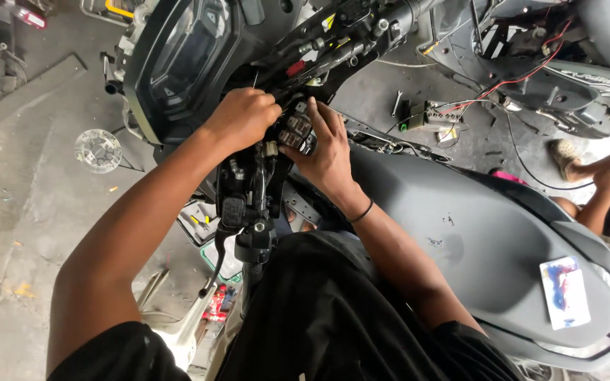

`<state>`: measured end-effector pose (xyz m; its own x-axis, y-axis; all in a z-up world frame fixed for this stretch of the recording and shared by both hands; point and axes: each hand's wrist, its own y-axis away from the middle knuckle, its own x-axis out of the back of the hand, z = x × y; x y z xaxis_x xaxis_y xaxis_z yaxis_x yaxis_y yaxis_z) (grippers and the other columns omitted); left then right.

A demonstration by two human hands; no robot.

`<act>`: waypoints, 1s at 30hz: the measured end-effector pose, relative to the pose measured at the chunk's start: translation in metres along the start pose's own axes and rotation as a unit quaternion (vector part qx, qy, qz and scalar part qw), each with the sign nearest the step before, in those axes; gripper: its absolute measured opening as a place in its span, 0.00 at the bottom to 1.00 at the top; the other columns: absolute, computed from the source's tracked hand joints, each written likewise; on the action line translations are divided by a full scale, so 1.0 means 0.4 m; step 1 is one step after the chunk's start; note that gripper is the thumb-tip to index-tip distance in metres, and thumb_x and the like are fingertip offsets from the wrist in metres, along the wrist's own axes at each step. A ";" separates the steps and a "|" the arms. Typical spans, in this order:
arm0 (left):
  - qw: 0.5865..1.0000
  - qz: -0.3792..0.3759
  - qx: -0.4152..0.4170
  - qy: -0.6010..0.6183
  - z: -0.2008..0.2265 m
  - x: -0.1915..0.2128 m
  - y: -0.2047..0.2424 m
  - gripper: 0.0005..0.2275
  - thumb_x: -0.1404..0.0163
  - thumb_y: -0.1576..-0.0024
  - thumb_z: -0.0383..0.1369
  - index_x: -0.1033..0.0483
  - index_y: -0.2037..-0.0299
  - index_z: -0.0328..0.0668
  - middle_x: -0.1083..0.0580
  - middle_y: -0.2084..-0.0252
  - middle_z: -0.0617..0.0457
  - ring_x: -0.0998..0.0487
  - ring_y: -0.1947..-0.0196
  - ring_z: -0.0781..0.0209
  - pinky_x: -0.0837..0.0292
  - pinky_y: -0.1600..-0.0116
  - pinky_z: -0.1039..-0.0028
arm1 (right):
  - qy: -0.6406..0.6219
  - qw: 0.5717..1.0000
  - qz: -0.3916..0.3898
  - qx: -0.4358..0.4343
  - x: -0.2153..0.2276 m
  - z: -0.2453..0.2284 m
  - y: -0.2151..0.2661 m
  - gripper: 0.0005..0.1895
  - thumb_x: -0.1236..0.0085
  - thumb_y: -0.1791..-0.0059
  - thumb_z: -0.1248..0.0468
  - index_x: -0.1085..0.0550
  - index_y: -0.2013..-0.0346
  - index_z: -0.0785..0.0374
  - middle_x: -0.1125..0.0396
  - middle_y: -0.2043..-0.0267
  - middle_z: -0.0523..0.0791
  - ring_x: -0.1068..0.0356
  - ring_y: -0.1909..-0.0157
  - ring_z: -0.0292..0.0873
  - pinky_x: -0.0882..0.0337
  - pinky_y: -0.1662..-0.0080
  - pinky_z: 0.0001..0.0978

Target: Inspecting a relay block and connecting it to the motorcycle's wiring harness.

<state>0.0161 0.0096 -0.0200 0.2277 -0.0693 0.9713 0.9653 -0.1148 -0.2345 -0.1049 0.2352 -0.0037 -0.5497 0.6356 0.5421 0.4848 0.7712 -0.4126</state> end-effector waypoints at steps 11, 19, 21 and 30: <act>0.991 -0.046 0.092 0.084 0.003 0.003 -0.004 0.04 0.39 0.37 0.31 0.16 0.64 0.45 0.23 0.73 0.56 0.19 0.72 0.48 0.22 0.66 0.63 | -0.054 0.997 0.018 -0.043 0.039 0.017 0.027 0.60 0.07 0.65 0.59 0.32 0.23 0.65 0.33 0.35 0.56 0.25 0.39 0.65 0.16 0.42 0.51; 0.874 0.047 0.258 0.409 0.036 0.347 -0.044 0.22 0.54 0.24 0.46 0.24 0.33 0.34 0.19 0.46 0.36 0.16 0.58 0.49 0.17 0.50 0.61 | -0.403 0.908 0.046 -0.108 0.259 0.005 0.035 0.50 0.20 0.52 0.64 0.40 0.22 0.69 0.32 0.28 0.54 0.28 0.32 0.47 0.20 0.34 0.39; 0.913 -0.006 0.257 0.316 0.048 0.313 -0.061 0.13 0.48 0.26 0.37 0.19 0.41 0.34 0.16 0.50 0.40 0.15 0.57 0.51 0.16 0.49 0.62 | -0.415 0.900 0.076 -0.108 0.274 0.067 0.050 0.50 0.19 0.52 0.63 0.39 0.22 0.69 0.31 0.27 0.52 0.29 0.29 0.46 0.22 0.31 0.39; 0.956 -0.198 0.216 0.027 0.068 0.074 -0.146 0.15 0.30 0.38 0.42 0.18 0.67 0.41 0.21 0.77 0.49 0.15 0.73 0.49 0.18 0.64 0.56 | -0.388 0.898 0.137 -0.154 0.299 0.102 0.097 0.49 0.19 0.52 0.60 0.36 0.23 0.71 0.27 0.37 0.49 0.26 0.38 0.41 0.22 0.38 0.30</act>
<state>-0.0300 0.0414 0.0234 -0.1621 -0.1570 0.9742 0.9398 0.2765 0.2009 -0.1797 0.3425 0.0154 -0.6319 0.7263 -0.2707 0.7737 0.6116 -0.1652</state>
